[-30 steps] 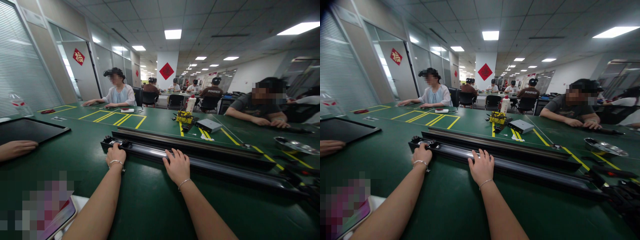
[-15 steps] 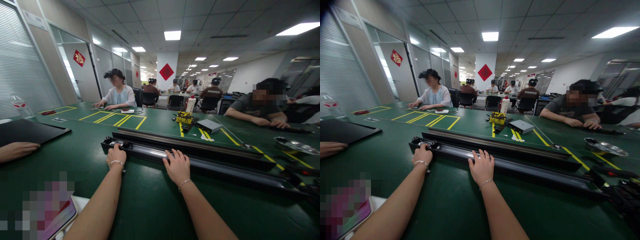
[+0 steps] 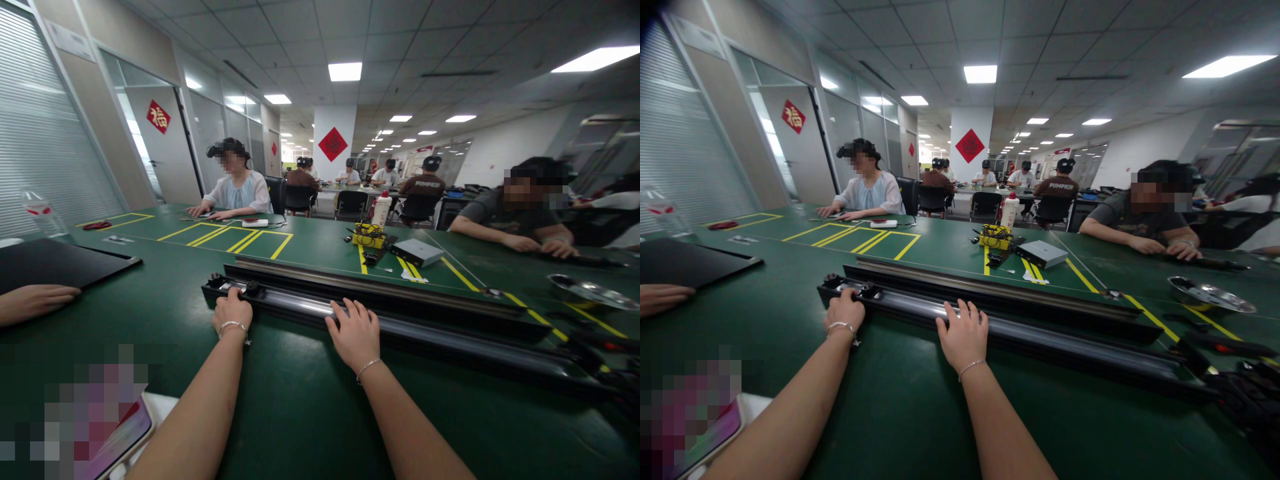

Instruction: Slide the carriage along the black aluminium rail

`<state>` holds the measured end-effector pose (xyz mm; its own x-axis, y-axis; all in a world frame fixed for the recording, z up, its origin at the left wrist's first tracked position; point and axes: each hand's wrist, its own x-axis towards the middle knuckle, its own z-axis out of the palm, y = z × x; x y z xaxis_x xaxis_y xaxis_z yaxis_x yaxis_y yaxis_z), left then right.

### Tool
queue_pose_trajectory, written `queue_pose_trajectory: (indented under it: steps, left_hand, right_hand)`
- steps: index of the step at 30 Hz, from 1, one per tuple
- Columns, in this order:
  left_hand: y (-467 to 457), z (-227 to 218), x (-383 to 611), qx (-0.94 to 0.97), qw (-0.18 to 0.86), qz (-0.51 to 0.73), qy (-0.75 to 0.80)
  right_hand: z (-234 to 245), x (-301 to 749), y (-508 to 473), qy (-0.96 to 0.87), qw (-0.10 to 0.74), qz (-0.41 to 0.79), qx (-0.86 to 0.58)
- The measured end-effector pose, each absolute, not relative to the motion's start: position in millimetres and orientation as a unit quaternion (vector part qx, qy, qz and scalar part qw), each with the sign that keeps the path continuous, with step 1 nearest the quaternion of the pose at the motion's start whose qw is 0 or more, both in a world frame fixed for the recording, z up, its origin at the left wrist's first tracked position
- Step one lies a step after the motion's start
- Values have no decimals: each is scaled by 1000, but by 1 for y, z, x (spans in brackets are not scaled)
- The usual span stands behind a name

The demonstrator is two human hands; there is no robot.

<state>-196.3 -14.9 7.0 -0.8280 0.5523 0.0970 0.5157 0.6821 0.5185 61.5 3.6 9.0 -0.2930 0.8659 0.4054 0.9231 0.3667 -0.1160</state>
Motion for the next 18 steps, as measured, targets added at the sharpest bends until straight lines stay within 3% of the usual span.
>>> queue_pose_trajectory:
  steps: [18]
  left_hand:
    - [-14, 6, -198, 290, 31, 271, 917]
  right_hand:
    - [8, 61, 4, -799, 208, -67, -560]
